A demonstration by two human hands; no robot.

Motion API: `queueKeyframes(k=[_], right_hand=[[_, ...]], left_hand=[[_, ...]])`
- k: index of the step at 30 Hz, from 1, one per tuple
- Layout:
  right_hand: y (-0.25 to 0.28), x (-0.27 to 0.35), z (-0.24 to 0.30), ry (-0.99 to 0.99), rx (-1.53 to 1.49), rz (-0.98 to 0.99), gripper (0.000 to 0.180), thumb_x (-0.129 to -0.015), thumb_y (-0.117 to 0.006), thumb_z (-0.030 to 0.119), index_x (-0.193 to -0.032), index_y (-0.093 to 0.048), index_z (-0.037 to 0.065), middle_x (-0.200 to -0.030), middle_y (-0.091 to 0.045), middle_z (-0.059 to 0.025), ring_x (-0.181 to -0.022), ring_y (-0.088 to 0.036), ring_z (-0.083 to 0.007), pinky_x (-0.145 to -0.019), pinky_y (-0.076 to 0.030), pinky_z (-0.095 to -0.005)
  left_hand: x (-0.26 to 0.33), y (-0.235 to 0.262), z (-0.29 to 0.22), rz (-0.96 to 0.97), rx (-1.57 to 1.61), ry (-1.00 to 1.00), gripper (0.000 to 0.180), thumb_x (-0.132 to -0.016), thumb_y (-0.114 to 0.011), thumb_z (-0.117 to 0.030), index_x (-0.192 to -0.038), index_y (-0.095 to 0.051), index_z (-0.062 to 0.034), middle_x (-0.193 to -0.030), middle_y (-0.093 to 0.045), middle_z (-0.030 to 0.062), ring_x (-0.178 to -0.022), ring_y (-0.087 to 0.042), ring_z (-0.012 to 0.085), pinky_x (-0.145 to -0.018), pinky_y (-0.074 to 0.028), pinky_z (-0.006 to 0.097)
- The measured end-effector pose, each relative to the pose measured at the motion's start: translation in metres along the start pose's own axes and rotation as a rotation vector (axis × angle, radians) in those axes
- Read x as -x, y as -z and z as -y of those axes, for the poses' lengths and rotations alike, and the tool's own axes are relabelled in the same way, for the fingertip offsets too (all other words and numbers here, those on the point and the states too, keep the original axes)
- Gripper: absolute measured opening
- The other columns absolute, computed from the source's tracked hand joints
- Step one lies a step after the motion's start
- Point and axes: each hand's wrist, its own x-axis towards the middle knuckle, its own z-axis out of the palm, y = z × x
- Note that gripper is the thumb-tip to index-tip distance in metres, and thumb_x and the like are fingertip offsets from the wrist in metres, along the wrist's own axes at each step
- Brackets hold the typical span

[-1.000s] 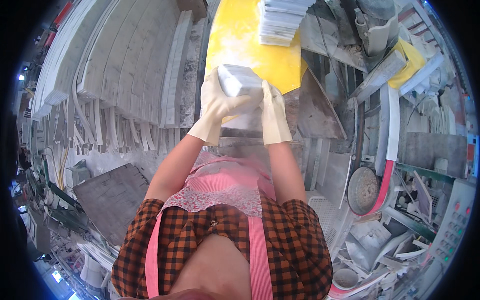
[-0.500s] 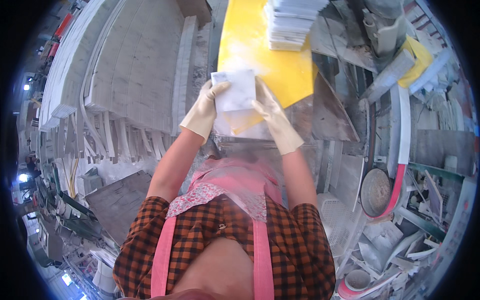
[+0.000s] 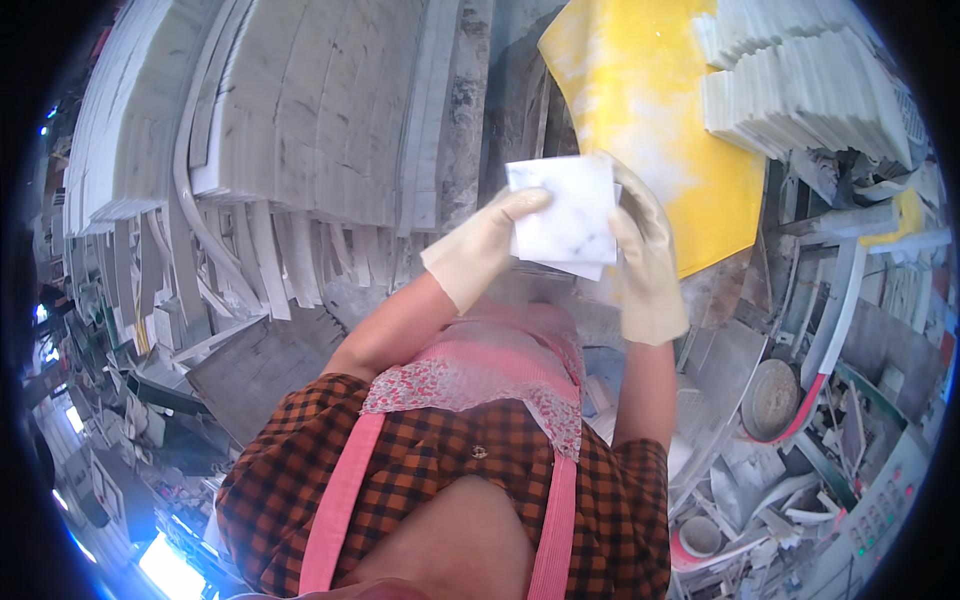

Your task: The person repeatedly picks up white rectangular boards from a stack, places them on a yellow conveyor, and then stacks them onto a growing pile. The person also briefly picks up a long thin strip from the floor and places it on the conveyor.

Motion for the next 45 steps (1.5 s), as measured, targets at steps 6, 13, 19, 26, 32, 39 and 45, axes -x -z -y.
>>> queueKeyframes(k=[6,13,19,26,32,39,45], right_hand=[[-0.090,-0.054,-0.015,0.074,-0.039,0.243,0.059,-0.097,-0.067,0.026,-0.148,-0.050,0.001,-0.153,-0.050,-0.0179,-0.146,-0.043,-0.0285,-0.121,-0.033,-0.0414],[-0.169,-0.109,-0.026,-0.101,-0.188,0.317,0.075,-0.097,-0.069,0.029,-0.158,-0.035,0.004,-0.162,-0.035,-0.0210,-0.152,-0.033,-0.0319,-0.125,-0.026,-0.0441],[-0.201,-0.134,-0.034,0.023,-0.355,0.462,0.065,-0.099,-0.068,0.021,-0.151,-0.040,-0.008,-0.150,-0.051,-0.0191,-0.139,-0.049,-0.0252,-0.117,-0.038,-0.0380],[-0.176,-0.113,-0.028,-0.046,-0.170,0.373,0.062,-0.104,-0.059,0.030,-0.155,-0.039,0.000,-0.156,-0.045,-0.0195,-0.148,-0.040,-0.0266,-0.122,-0.031,-0.0419],[-0.109,-0.090,-0.022,-0.151,-0.121,0.171,0.054,-0.109,-0.049,0.034,-0.153,-0.044,0.004,-0.148,-0.054,-0.0205,-0.140,-0.051,-0.0299,-0.121,-0.036,-0.0421],[-0.088,-0.101,-0.044,-0.224,-0.175,0.051,0.055,-0.109,-0.048,0.037,-0.151,-0.046,0.002,-0.144,-0.058,-0.0208,-0.135,-0.056,-0.0295,-0.118,-0.040,-0.0415],[-0.102,-0.182,-0.066,-0.257,-0.182,0.453,0.061,-0.105,-0.057,0.040,-0.152,-0.045,0.002,-0.146,-0.058,-0.0174,-0.134,-0.056,-0.0270,-0.117,-0.040,-0.0410]], left_hand=[[0.041,0.055,-0.066,-0.142,-0.030,-0.216,0.071,-0.088,-0.075,-0.022,-0.147,-0.046,0.0037,-0.141,-0.060,0.0174,-0.126,-0.062,0.0316,-0.114,-0.045,0.045],[0.061,0.077,-0.136,-0.380,0.017,-0.485,0.064,-0.088,-0.075,-0.019,-0.143,-0.048,0.0005,-0.139,-0.060,0.0154,-0.128,-0.059,0.0310,-0.114,-0.046,0.047],[0.074,0.069,-0.161,-0.417,0.056,-0.528,0.057,-0.090,-0.071,-0.015,-0.140,-0.051,-0.0004,-0.139,-0.060,0.0137,-0.128,-0.060,0.0297,-0.114,-0.046,0.046],[0.085,0.060,-0.159,-0.474,0.050,-0.502,0.046,-0.090,-0.070,-0.013,-0.132,-0.057,-0.0006,-0.130,-0.065,0.0122,-0.121,-0.064,0.0276,-0.109,-0.051,0.042],[0.086,0.070,-0.157,-0.448,-0.021,-0.466,0.045,-0.089,-0.072,-0.013,-0.130,-0.059,-0.0004,-0.126,-0.066,0.0122,-0.119,-0.065,0.0277,-0.107,-0.052,0.043],[0.058,0.082,-0.172,-0.518,-0.120,-0.462,0.051,-0.088,-0.072,-0.014,-0.134,-0.056,0.0017,-0.129,-0.065,0.0139,-0.118,-0.066,0.0279,-0.106,-0.052,0.041],[0.017,0.083,-0.206,-0.568,-0.351,-0.482,0.062,-0.085,-0.072,-0.016,-0.139,-0.051,0.0047,-0.130,-0.064,0.0168,-0.118,-0.065,0.0291,-0.102,-0.053,0.041]])
